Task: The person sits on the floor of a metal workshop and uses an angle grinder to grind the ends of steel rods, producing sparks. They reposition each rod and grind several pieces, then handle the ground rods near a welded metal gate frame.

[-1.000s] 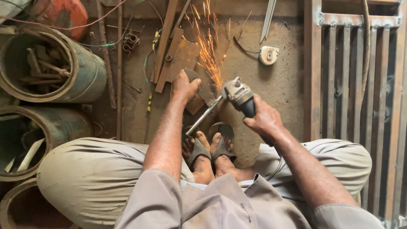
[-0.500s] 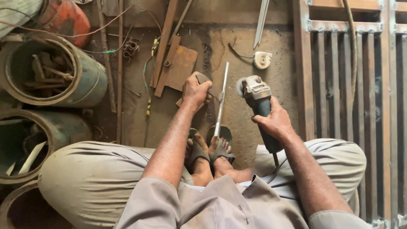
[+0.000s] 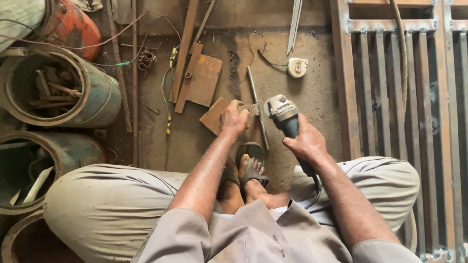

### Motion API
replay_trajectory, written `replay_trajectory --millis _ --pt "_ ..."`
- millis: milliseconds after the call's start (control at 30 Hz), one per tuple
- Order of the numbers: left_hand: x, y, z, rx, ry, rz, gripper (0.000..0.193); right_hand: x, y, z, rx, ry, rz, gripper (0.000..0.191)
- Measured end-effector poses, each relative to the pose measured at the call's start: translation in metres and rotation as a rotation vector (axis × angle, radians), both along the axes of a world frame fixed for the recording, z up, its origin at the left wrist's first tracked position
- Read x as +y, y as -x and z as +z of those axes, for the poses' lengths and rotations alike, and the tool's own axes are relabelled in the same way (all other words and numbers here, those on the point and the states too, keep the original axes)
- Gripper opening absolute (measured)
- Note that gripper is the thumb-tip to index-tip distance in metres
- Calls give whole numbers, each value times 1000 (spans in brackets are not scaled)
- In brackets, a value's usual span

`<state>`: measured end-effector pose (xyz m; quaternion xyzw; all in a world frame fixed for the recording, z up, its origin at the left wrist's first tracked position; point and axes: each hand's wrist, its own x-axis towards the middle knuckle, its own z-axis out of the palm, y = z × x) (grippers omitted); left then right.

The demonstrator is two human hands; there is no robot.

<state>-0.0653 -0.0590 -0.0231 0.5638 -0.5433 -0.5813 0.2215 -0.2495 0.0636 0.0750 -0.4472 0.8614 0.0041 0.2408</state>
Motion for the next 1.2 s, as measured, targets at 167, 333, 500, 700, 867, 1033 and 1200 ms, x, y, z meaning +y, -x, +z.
replay_trajectory --millis 167,333,500,700,867,1033,1200 --pt "5 7 -2 -57 170 -59 35 -7 -12 -2 -14 -91 24 79" --pt "3 11 -7 -127 322 -72 35 -14 -10 -14 3 -103 3 79" --pt "3 8 -8 -93 266 -83 36 -21 -7 -28 0 -105 -32 77" --pt "3 2 0 -55 261 -92 34 -10 -4 -32 -26 -82 -49 84" --pt "3 -2 8 7 101 -90 33 -16 -7 -37 -14 -80 -69 82" --pt "3 1 -2 30 116 -58 33 -11 -8 -31 17 -83 -14 80" --pt "2 4 -13 -67 582 -16 27 -17 -14 -35 8 -49 -31 77"
